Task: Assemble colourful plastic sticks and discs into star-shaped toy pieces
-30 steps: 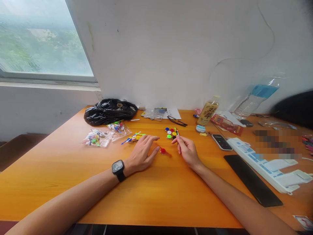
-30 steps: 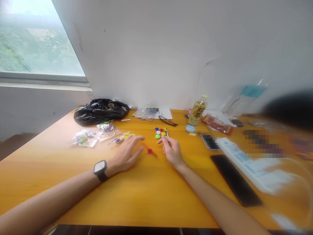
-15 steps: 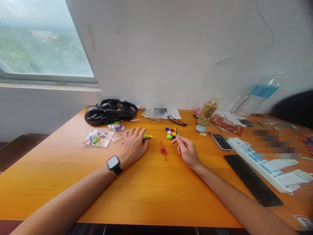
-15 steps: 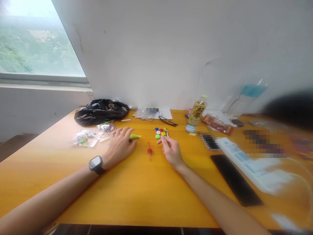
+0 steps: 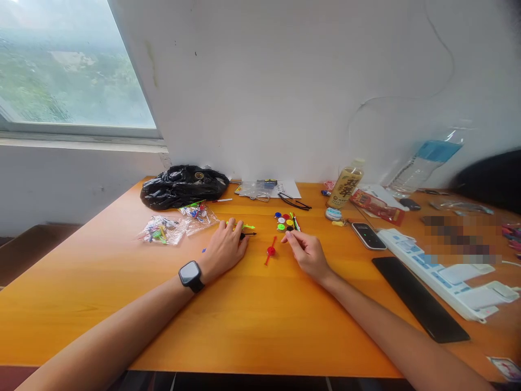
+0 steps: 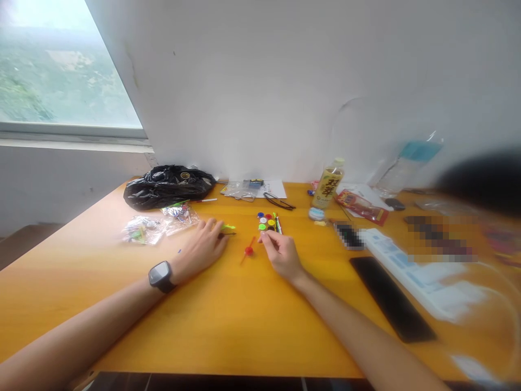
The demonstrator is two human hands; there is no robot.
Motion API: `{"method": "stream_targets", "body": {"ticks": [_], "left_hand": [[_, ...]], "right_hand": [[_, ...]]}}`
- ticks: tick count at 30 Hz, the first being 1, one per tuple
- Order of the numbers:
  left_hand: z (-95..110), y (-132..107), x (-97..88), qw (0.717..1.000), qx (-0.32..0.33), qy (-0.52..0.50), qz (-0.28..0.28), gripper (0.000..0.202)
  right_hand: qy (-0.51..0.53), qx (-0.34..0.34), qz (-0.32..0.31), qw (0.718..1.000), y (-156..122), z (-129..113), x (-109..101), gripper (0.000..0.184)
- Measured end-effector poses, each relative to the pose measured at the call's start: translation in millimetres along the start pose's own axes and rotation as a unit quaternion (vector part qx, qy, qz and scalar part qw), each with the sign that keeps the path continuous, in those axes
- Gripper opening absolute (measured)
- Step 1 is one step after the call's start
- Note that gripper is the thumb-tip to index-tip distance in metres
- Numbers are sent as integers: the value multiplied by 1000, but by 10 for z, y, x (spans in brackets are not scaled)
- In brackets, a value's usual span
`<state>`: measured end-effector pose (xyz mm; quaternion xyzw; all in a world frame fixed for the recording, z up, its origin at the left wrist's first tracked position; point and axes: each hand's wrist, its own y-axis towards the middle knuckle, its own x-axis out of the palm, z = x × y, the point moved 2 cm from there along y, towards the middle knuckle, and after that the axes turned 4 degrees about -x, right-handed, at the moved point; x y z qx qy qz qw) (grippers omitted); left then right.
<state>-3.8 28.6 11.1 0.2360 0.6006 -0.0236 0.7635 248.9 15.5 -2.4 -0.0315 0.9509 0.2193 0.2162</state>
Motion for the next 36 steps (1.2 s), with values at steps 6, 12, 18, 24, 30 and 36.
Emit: {"method": "stream_targets", "body": {"ticks": [6,12,18,24,30,36], "left_hand": [[19,-6,53,994,40,-98,17,18],[105,-22,25,974,105,-198,34,35],[114,-27,-78,984,42,-144,100,34],[26,-1,32,977,51,-207,-3,41],[76,-74,41,947,162,-272,-60,89],[136,-78,36,938,201,-276,-62,76]], "right_hand": [[-72,-46,-89,992,3,-76,47,33],[-103,-113,-181,971,-29,-134,99,20],[-86,-194,-193,958,-41,-166,112,24],[-165,-175,-144,960,-17,-158,68,55],[-120,-175,-246,946,-57,-127,119,54],[-57,-187,-231,953,-78,-238,165,38]]}}
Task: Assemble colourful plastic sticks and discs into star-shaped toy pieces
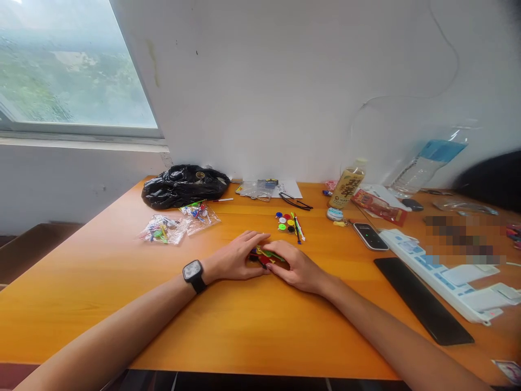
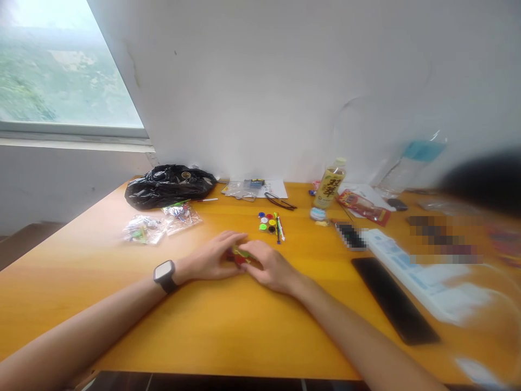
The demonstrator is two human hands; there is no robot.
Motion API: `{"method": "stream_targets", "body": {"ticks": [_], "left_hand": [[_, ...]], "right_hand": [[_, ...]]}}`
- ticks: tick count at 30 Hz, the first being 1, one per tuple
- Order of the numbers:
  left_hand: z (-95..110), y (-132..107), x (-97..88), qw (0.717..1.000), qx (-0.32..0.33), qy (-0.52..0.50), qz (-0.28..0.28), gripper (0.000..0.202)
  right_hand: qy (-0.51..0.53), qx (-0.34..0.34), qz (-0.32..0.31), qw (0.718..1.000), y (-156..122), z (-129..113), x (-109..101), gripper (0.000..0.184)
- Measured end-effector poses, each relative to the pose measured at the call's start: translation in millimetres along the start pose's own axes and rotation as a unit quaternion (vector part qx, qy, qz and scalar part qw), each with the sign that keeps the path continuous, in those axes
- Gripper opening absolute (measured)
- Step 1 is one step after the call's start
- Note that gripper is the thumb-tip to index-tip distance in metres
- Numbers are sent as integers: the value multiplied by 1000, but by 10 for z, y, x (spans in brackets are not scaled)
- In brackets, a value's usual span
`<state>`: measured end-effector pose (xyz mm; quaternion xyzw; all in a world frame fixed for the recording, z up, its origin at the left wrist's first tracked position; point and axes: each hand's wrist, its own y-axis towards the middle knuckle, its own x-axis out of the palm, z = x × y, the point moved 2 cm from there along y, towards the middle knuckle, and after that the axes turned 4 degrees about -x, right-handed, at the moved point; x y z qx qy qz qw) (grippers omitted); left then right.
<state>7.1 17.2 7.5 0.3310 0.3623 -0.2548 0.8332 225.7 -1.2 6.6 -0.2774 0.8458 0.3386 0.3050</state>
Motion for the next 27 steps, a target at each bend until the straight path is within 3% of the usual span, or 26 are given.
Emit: {"method": "stream_targets", "body": {"ticks": [3,7,12,16,20,23,27], "left_hand": [[3,13,30,1000,-13,-20,-1,63],[9,21,48,999,-26,-42,6,72],[72,15,-18,999,-1,40,-1,88],[100,1,-73,997,2,72,-5,88],[46,3,-70,997,-18,68,9,67],[-14,11,-41,999,-27,38,12,52],[-56,10,2,1000,-28,-10,0,52]], "right_hand": [[-2,8,16,1000,15,-28,-17,40],[-11,15,21,1000,11,-31,-43,40],[-41,25,6,999,-14,10,-12,71],[-11,29,11,999,-10,36,-5,48],[-15,41,20,999,-1,43,-42,33],[-16,36,23,999,2,39,-55,35],[-14,21,13,1000,6,32,-40,48]]}}
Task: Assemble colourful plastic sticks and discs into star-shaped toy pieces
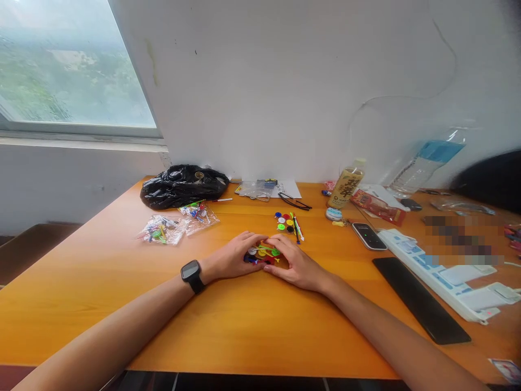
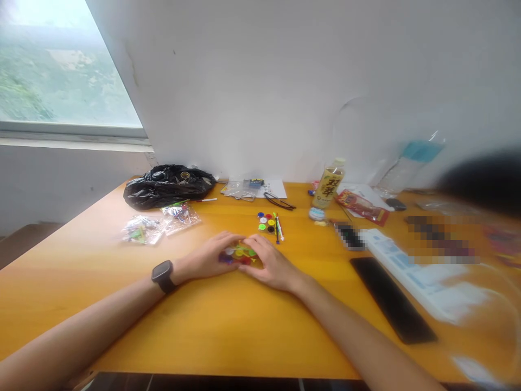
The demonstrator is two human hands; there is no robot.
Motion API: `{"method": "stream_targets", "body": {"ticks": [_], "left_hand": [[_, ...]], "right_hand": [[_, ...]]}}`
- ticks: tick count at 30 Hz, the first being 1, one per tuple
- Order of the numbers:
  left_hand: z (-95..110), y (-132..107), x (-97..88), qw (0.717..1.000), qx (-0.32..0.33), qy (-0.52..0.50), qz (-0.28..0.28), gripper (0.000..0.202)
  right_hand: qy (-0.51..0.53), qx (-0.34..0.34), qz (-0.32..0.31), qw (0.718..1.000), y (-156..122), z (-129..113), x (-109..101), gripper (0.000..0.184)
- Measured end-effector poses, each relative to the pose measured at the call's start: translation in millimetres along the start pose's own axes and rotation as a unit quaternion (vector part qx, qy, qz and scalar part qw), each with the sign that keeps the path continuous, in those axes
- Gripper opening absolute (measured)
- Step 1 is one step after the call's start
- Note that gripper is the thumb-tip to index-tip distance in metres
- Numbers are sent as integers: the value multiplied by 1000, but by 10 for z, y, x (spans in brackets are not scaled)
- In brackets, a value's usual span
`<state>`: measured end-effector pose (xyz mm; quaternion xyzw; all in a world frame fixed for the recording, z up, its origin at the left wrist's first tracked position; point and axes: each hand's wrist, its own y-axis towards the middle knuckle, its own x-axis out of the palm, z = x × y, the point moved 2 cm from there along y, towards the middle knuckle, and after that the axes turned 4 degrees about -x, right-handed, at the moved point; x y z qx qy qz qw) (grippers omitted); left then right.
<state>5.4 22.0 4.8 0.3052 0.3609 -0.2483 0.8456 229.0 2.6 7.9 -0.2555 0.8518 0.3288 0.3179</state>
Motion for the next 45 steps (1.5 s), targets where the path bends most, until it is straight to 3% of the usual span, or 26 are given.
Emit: {"method": "stream_targets", "body": {"ticks": [7,13,21,33,45], "left_hand": [[115,-17,-59,999,26,24,-8,59],[142,-7,-110,999,5,44,15,48],[127,-14,-109,998,9,59,4,50],[135,-26,34,998,34,43,6,34],[130,-9,-74,999,29,19,30,38]], "right_hand": [[-10,-4,-17,1000,8,-10,3,33],[-20,-4,1,1000,10,-20,-20,24],[-24,-12,6,1000,4,-24,-25,23],[-51,-6,39,998,1,-20,-47,11],[-50,-10,26,998,-48,-5,-55,12]]}}
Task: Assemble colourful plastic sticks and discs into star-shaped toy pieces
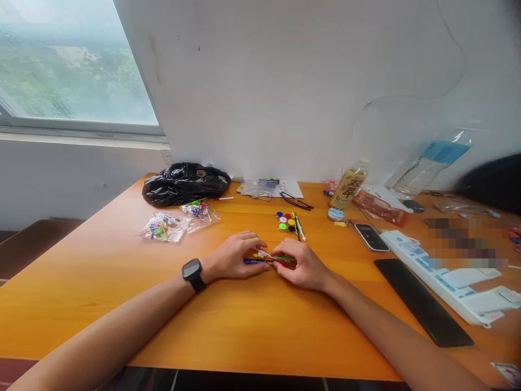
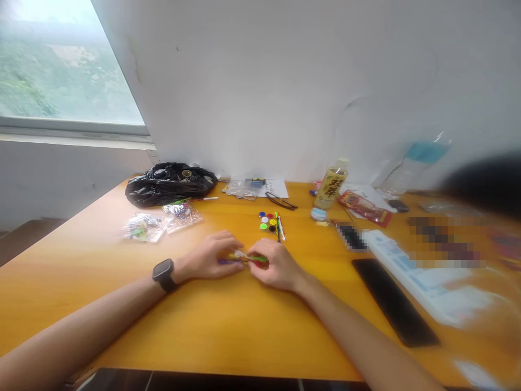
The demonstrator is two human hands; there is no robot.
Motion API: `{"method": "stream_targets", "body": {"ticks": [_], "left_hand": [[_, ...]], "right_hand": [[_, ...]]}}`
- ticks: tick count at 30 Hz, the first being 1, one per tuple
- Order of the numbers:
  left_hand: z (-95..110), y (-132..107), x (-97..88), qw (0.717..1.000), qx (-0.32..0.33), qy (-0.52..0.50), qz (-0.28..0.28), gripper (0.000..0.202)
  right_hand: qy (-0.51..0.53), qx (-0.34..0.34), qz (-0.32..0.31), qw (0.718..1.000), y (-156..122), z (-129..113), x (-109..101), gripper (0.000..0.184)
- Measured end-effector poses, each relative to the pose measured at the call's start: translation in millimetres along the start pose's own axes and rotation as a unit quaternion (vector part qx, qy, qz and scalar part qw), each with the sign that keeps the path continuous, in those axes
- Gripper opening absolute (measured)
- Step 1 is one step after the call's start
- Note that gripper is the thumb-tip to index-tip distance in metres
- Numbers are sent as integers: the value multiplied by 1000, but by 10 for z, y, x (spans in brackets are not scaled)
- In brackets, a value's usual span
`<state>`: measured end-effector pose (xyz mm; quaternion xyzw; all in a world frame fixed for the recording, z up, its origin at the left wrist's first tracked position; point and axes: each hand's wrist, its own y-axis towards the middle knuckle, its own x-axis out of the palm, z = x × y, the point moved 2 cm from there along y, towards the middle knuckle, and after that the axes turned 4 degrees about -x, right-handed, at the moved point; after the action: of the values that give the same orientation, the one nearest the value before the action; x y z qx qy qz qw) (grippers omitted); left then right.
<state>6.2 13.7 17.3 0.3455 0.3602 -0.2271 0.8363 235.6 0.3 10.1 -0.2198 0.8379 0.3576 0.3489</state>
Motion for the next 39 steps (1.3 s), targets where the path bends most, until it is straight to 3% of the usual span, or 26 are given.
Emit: {"method": "stream_targets", "body": {"ticks": [5,15,29,33,39], "left_hand": [[-26,-10,29,1000,-20,-16,-17,35],[-23,3,35,1000,8,-21,-9,32],[-28,-46,128,995,-57,-60,-50,32],[60,-49,160,993,-46,-77,-71,31],[136,-18,140,997,0,-39,-69,37]], "right_hand": [[10,-9,-9,1000,19,-39,-26,16],[17,-17,-14,1000,21,-18,-4,16],[18,-19,-32,999,-20,-3,15,18],[20,-14,-39,999,-23,-40,-1,6],[45,-19,-48,998,-26,-46,-3,8]]}}
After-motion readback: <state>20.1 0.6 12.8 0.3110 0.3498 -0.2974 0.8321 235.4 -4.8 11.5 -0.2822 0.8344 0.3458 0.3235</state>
